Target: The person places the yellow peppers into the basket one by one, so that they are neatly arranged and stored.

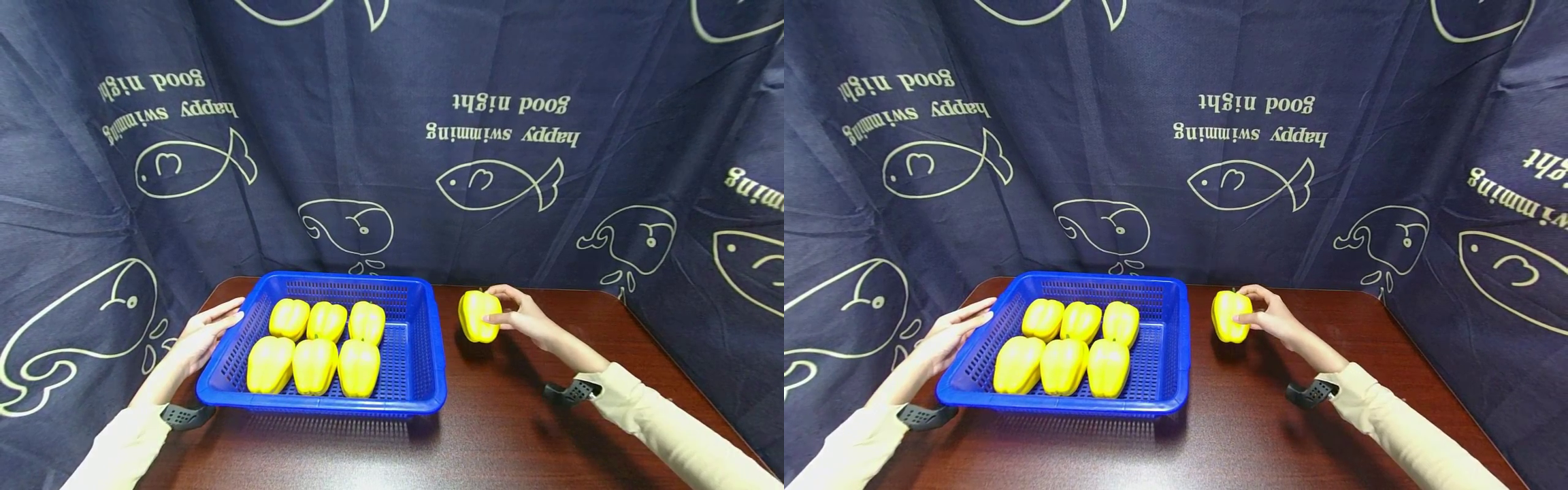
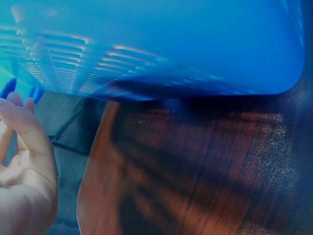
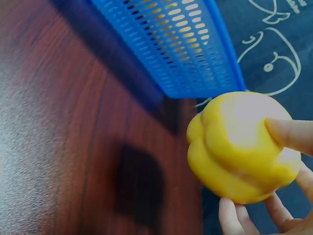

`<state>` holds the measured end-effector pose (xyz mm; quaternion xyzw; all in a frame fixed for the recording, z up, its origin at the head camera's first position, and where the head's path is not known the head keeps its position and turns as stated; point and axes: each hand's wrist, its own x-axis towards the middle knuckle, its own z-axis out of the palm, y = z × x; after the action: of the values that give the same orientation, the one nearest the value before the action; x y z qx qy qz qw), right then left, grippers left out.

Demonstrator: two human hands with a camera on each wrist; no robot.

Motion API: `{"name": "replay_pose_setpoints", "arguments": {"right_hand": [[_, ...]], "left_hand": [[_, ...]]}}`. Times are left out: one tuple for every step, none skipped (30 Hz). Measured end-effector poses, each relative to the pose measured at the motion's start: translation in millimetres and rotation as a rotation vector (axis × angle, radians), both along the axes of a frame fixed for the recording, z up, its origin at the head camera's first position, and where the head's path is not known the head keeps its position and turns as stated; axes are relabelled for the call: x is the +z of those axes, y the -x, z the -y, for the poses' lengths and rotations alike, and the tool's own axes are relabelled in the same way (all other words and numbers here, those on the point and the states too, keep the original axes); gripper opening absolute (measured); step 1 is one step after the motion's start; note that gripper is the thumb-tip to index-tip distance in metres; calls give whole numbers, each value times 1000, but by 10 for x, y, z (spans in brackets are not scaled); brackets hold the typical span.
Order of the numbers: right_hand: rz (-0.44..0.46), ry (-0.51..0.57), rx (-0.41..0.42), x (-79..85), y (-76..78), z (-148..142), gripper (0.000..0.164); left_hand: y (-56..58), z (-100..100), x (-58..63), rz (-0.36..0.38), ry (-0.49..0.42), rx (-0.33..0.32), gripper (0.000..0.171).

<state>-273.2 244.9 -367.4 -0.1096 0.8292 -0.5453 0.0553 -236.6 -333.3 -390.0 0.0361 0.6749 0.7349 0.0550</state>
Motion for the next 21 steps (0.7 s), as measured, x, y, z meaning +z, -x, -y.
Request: {"name": "replay_pose_setpoints", "arguments": {"right_hand": [[-1,-2,-7,26,-5,1,54],[-4,-2,-10,53,-13,6,54],[-5,-3,-13,80,-21,10,54],[-9,-7,-13,106,-28,13,54],[-15,-11,-12,134,-37,18,54],[-21,-13,-13,163,-48,25,54],[-26,-12,-14,188,-61,31,54],[-29,-13,-16,214,-71,37,54],[-32,-11,-18,240,-82,43,54],[-36,-7,-20,268,-94,53,53],[-40,-3,-21,297,-104,62,53],[-43,-1,-25,327,-113,72,53],[-43,4,-27,358,-121,82,53],[-45,6,-30,391,-130,94,52],[-46,13,-28,424,-138,107,52],[-47,19,-25,457,-145,124,52],[-50,26,-19,486,-149,141,52],[-51,33,-16,514,-151,161,51],[-51,42,-11,542,-154,185,51],[-53,46,-6,565,-156,212,51],[-52,52,-1,583,-156,241,51]], "left_hand": [[1,1,-4,-2,0,3,36],[2,1,-6,-1,-3,3,36],[4,3,-9,-2,-3,3,35],[7,4,-12,-3,-1,3,35],[9,2,-13,-1,-5,8,35],[12,3,-15,0,-7,7,36],[13,1,-18,4,-11,6,35],[13,-2,-20,9,-15,3,35],[14,-4,-22,13,-20,2,35],[15,-6,-25,19,-27,2,35],[16,-8,-28,23,-35,4,35],[18,-6,-32,28,-41,2,35],[18,-7,-34,30,-46,0,35],[19,-8,-36,31,-50,-4,35],[20,-6,-39,31,-58,-6,34],[21,-3,-42,31,-67,-11,34],[22,-1,-44,28,-74,-14,34],[22,0,-42,26,-81,-18,34],[22,3,-41,23,-89,-20,34],[22,5,-39,20,-93,-23,33],[22,6,-37,18,-97,-20,33]]}}
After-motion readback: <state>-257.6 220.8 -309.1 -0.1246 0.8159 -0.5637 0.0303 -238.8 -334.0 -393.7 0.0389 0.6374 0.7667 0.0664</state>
